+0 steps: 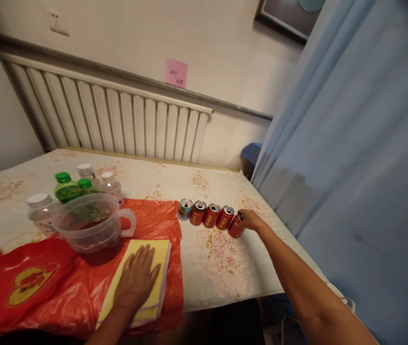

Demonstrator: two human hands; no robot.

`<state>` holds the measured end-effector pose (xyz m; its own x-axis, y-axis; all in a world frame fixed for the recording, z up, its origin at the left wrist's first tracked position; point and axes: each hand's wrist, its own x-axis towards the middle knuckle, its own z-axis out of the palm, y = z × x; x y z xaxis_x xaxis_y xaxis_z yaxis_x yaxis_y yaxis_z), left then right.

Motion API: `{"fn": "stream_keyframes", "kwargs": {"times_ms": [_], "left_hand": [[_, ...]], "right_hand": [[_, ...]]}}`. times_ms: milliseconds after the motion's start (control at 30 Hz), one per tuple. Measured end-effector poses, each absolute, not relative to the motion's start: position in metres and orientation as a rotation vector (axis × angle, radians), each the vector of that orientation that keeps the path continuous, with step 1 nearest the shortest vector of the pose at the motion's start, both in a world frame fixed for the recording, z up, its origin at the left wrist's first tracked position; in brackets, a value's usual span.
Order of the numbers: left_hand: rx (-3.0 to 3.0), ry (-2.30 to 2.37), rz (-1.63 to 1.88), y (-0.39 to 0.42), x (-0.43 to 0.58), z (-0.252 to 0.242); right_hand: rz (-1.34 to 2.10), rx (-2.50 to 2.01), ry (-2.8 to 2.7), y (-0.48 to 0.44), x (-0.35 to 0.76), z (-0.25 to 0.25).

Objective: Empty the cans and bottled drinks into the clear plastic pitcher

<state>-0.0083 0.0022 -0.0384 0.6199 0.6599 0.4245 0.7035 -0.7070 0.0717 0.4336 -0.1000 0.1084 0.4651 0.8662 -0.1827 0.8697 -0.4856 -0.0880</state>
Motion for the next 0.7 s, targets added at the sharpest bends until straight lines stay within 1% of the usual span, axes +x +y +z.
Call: {"fn": "stream_keyframes", "kwargs": {"times_ms": [267,467,700], "left_hand": [[-2.742,-1.151,-0.682,0.002,-0.009,-0.037],[-2.731,-1.149,-0.688,0.003,-0.008,-0.038],[-2.741,-1.154,-0.688,0.003,-0.008,-0.038]], "right_hand": [[-0.233,2.753,1.549,-0.092,0.444,0.102],[-0.242,2.820,1.561,-0.091,0.448,0.097],[-0.233,3.031,1.572,-0.101,0.454,0.090]]}}
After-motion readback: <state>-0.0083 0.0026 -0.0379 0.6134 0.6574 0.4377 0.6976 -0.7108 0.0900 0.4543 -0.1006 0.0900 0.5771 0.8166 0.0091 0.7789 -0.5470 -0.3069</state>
